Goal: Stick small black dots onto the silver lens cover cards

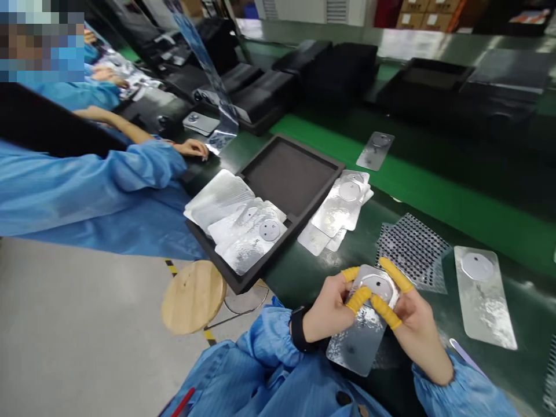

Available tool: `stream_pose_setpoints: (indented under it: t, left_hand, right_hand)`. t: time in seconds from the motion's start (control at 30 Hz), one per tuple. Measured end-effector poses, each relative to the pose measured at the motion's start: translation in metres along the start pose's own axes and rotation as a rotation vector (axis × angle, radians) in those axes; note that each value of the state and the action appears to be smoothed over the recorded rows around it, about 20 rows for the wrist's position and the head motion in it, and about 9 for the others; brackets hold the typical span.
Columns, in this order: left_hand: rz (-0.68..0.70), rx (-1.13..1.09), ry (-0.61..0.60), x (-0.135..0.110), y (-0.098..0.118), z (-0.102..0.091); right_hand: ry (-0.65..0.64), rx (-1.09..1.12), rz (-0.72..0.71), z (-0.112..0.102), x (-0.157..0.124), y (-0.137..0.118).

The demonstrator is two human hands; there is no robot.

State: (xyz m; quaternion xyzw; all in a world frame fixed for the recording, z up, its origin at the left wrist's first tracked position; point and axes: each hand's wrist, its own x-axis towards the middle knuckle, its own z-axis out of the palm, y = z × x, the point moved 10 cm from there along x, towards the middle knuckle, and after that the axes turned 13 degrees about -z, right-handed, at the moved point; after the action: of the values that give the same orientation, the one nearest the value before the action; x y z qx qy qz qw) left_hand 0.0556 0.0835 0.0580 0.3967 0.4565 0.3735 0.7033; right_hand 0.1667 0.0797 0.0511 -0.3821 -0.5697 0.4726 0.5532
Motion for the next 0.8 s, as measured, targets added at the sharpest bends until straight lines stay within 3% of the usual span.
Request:
stream_pose_setpoints:
  t: [0.13, 0.3, 0.4, 0.47, 0.53, 0.63, 0.7, 0.8]
  left_hand:
    - [0.003, -0.006, -0.096, -0.004, 0.002, 0.004]
    - [0.042, 0.049, 0.022, -0.004, -0.005, -0.002]
    - [0.107, 0.241, 0.009, -0.012, 0.015, -0.014]
    - [0.189, 0.472, 0.123, -0.021, 0.043, -0.05]
    - [0.27, 0.708, 0.44, -0.034, 0.079, -0.114]
    - [0.256, 0.815, 0.64, -0.041, 0.104, -0.194]
    - [0.236, 0.903, 0.688, -0.037, 0.107, -0.223]
    - [0.24, 1.027, 0.738, -0.019, 0.11, -0.227]
  right_hand:
    - [0.002, -0.068, 0.01, -0.002, -0.003, 0.0]
    - [0.047, -0.226, -0.034, 0.001, -0.008, -0.002]
    - [-0.001, -0.18, -0.094, 0.013, -0.007, -0.011]
    - [-0.065, -0.125, -0.145, 0.019, -0.006, -0.023]
    - [-0.1, -0.117, -0.168, 0.015, -0.007, -0.034]
    - [-0.091, -0.201, -0.141, -0.007, -0.012, -0.04]
    - [-0.058, -0.257, -0.114, -0.023, -0.017, -0.037]
    - [0.001, -0.301, -0.08, -0.043, -0.027, -0.028]
